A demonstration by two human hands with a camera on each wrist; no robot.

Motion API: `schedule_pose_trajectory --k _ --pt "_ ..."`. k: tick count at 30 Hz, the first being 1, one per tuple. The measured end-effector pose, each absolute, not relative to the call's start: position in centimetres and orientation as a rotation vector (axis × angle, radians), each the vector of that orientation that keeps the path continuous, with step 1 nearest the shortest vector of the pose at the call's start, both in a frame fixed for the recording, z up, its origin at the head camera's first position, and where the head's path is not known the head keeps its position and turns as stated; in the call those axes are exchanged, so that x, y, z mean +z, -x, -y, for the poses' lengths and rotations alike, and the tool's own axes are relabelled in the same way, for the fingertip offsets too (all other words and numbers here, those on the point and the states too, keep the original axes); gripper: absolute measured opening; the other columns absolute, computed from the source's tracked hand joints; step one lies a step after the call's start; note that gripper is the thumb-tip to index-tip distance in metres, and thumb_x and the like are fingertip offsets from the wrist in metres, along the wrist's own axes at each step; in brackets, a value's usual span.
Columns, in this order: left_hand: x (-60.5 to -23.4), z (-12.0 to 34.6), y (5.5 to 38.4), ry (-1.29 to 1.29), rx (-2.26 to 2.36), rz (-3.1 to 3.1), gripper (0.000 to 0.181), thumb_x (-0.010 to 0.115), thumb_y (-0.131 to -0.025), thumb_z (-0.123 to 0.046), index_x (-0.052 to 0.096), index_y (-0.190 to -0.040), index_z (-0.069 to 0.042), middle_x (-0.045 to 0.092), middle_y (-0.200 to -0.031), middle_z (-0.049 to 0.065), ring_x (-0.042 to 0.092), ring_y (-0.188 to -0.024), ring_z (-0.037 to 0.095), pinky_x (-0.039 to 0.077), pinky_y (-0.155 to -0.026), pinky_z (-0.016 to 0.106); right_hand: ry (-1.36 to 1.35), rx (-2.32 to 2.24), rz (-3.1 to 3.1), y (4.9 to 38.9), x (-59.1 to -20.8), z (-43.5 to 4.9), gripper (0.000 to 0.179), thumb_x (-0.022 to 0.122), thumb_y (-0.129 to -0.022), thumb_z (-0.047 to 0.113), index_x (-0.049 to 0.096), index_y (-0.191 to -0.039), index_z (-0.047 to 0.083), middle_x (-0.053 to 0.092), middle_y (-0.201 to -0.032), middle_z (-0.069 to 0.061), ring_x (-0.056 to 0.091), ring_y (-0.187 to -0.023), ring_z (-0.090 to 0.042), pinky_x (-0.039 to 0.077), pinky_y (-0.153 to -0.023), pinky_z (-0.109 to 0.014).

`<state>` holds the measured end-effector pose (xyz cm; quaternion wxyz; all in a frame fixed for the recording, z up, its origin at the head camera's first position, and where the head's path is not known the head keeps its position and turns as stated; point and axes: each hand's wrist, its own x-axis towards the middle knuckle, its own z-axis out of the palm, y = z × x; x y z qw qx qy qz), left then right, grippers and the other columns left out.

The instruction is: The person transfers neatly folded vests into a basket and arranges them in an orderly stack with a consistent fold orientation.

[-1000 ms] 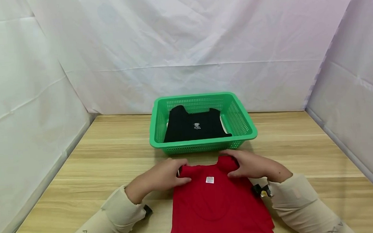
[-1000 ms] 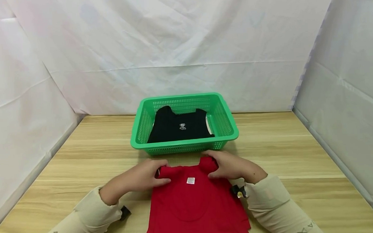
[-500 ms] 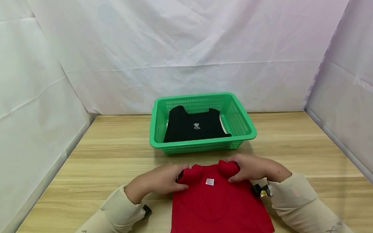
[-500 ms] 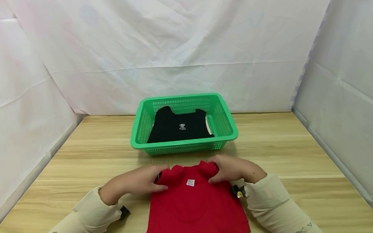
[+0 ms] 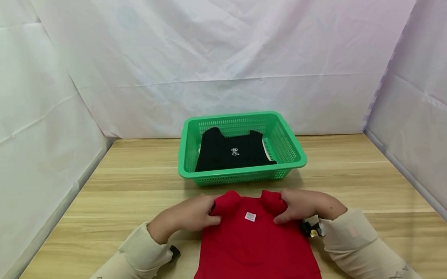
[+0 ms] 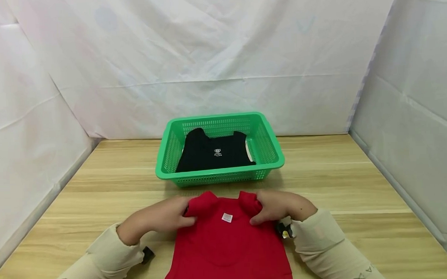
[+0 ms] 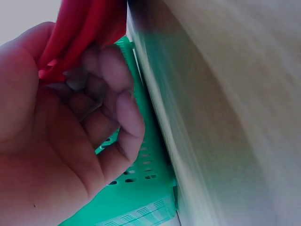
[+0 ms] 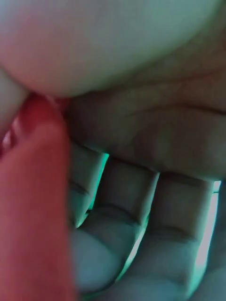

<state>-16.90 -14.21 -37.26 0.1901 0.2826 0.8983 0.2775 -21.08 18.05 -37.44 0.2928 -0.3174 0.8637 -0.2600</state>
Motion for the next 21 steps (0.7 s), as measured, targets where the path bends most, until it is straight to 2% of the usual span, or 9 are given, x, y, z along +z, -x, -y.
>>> schedule_pose_trajectory --k 4,9,11,13,16,21 --pt "-37.15 14.24 17.0 -0.796 0.782 -2.533 0.014 0.066 -0.093 -0.013 0.058 -0.104 -0.018 0.058 -0.076 -0.008 0.053 -0.069 0.006 0.047 -0.065 0.022 0.824 -0.69 -2.323 21.12 -37.5 -17.92 0.026 0.076 -0.086 0.026 0.058 -0.072 0.012 0.05 -0.058 0.008 0.046 -0.053 -0.007 0.042 -0.052 -0.023" --pt "-37.34 14.3 17.12 -0.788 0.752 -2.524 0.029 0.072 -0.092 -0.017 0.057 -0.117 -0.014 0.06 -0.085 -0.008 0.056 -0.076 0.008 0.049 -0.07 0.023 0.805 -0.671 -2.349 21.09 -37.68 -17.78 0.029 0.075 -0.086 0.028 0.057 -0.071 0.012 0.05 -0.057 0.007 0.045 -0.053 -0.007 0.043 -0.054 -0.024" --pt "-37.44 14.32 17.11 -0.767 0.736 -2.52 0.026 0.074 -0.091 -0.02 0.059 -0.111 -0.012 0.06 -0.082 -0.008 0.054 -0.073 0.007 0.048 -0.067 0.022 0.805 -0.68 -2.345 21.06 -37.78 -17.73 0.028 0.076 -0.086 0.029 0.058 -0.074 0.012 0.051 -0.059 0.007 0.047 -0.054 -0.007 0.044 -0.054 -0.024" --pt "-37.5 14.32 17.03 -0.753 0.715 -2.513 0.021 0.076 -0.089 -0.023 0.061 -0.098 -0.011 0.057 -0.073 -0.007 0.049 -0.065 0.007 0.044 -0.062 0.021 0.805 -0.688 -2.346 21.03 -37.93 -17.67 0.029 0.078 -0.084 0.03 0.058 -0.075 0.012 0.051 -0.059 0.008 0.046 -0.054 -0.007 0.043 -0.054 -0.023" --pt "-37.51 14.3 16.84 -0.726 0.675 -2.499 0.027 0.078 -0.087 -0.028 0.057 -0.079 -0.012 0.049 -0.06 -0.006 0.039 -0.054 0.007 0.036 -0.054 0.021 0.828 -0.685 -2.336 20.93 -37.98 -17.52 0.03 0.081 -0.081 0.03 0.058 -0.073 0.012 0.049 -0.058 0.009 0.044 -0.054 -0.005 0.04 -0.053 -0.021" --pt "-37.48 14.23 16.5 -0.691 0.639 -2.487 0.032 0.08 -0.085 -0.03 0.054 -0.076 -0.013 0.046 -0.056 -0.006 0.036 -0.053 0.006 0.033 -0.052 0.02 0.823 -0.713 -2.285 20.59 -37.82 -17.34 0.027 0.08 -0.081 0.025 0.059 -0.072 0.011 0.05 -0.059 0.008 0.044 -0.056 -0.006 0.04 -0.054 -0.021"
